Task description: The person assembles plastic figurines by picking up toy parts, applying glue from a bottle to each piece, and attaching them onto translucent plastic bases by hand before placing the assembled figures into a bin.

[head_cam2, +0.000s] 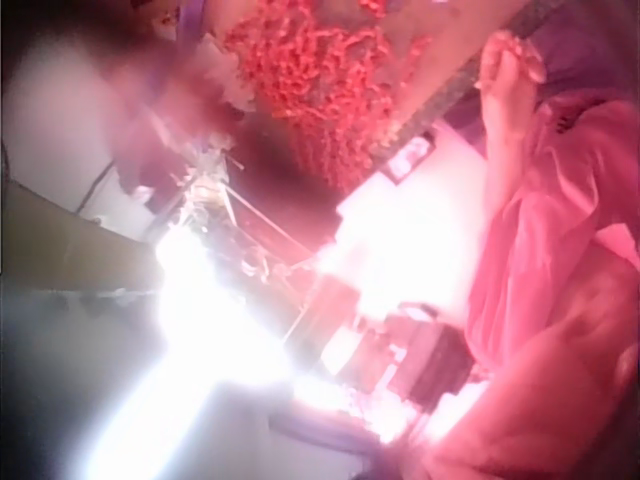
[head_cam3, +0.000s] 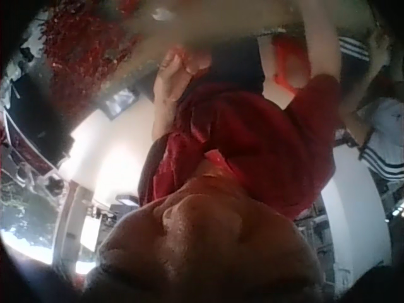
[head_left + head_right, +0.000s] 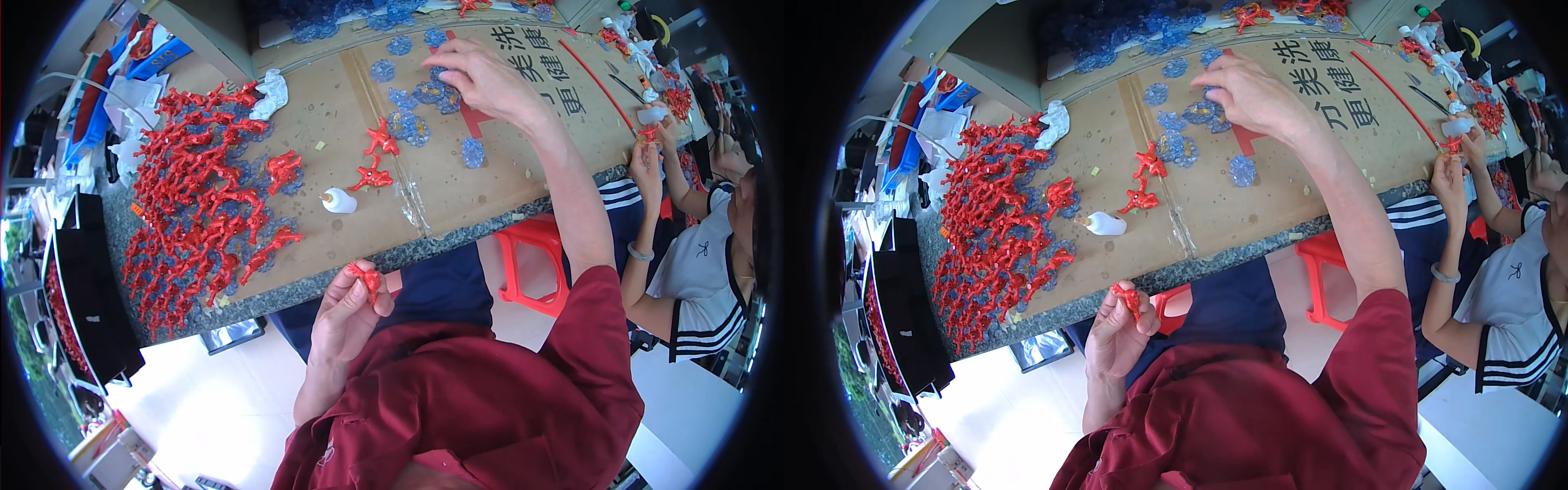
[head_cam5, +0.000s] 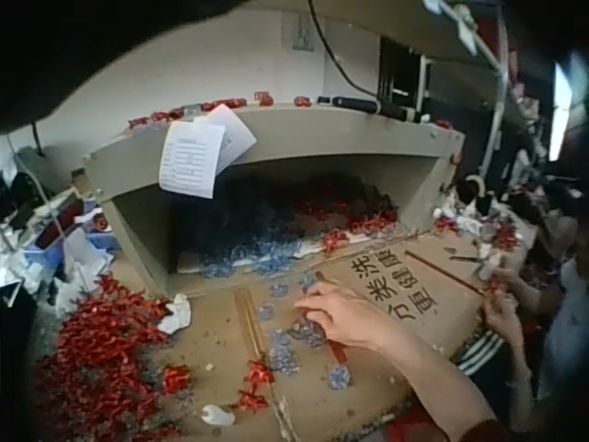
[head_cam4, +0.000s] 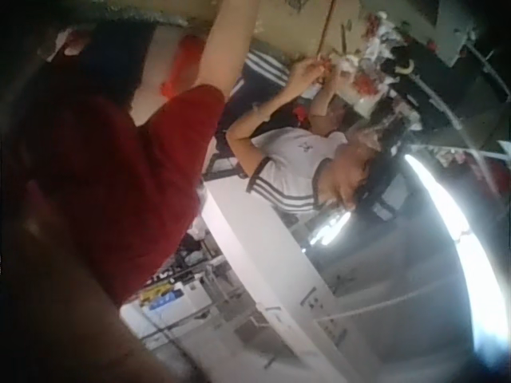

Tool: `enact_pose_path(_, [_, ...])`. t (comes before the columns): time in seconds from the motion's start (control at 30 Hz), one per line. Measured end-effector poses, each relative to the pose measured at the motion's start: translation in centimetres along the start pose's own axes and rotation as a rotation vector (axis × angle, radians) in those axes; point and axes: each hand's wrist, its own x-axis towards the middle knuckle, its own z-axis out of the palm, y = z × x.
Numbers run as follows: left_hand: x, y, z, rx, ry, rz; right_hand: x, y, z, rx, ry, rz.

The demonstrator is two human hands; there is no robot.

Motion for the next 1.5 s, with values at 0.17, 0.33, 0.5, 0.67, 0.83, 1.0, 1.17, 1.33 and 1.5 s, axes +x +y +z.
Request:
enact_pose_path(0.17, [0.3,0.0,0.4,0.022,-0.008,-0.018,-1.6,-1.2,0.3,0.034,-0.058,-0.076])
enact_pose_path(0.33, [0.6,0.1,0.4,0.017,-0.023,-0.021,-3.1,-5.6,-2.8,0.433,-0.065,0.300])
enact_pose_path(0.5, [1.5,-0.1,0.9,-0.102,-0.116,-0.001,-7.9,-9.4,-2.5,0.699,-0.003,0.227])
enact_pose_path(0.67, [3.0,-0.6,2.2,-0.118,-0.180,-0.021,-10.8,-12.7,-1.6,0.836,-0.152,0.274])
enact_pose_path(0.83, [2.9,-0.7,1.9,-0.100,-0.186,-0.034,-12.4,-12.9,-0.7,1.166,-0.177,0.316])
enact_pose_path(1.0, [2.7,-0.9,1.4,-0.007,-0.203,-0.020,-12.9,-12.2,0.3,1.665,-0.293,0.573])
enact_pose_path(1.17, [2.4,-1.1,1.3,0.181,-0.196,0.157,-13.8,-11.7,0.8,1.794,-0.259,0.597])
enact_pose_path(1.33, [2.4,-0.9,0.5,0.366,-0.183,0.293,-14.7,-12.5,1.0,1.819,-0.194,0.546])
enact_pose_path(1.5, [2.3,-1.1,0.7,0.422,-0.145,0.329,-15.0,-12.7,1.4,1.827,-0.198,0.534])
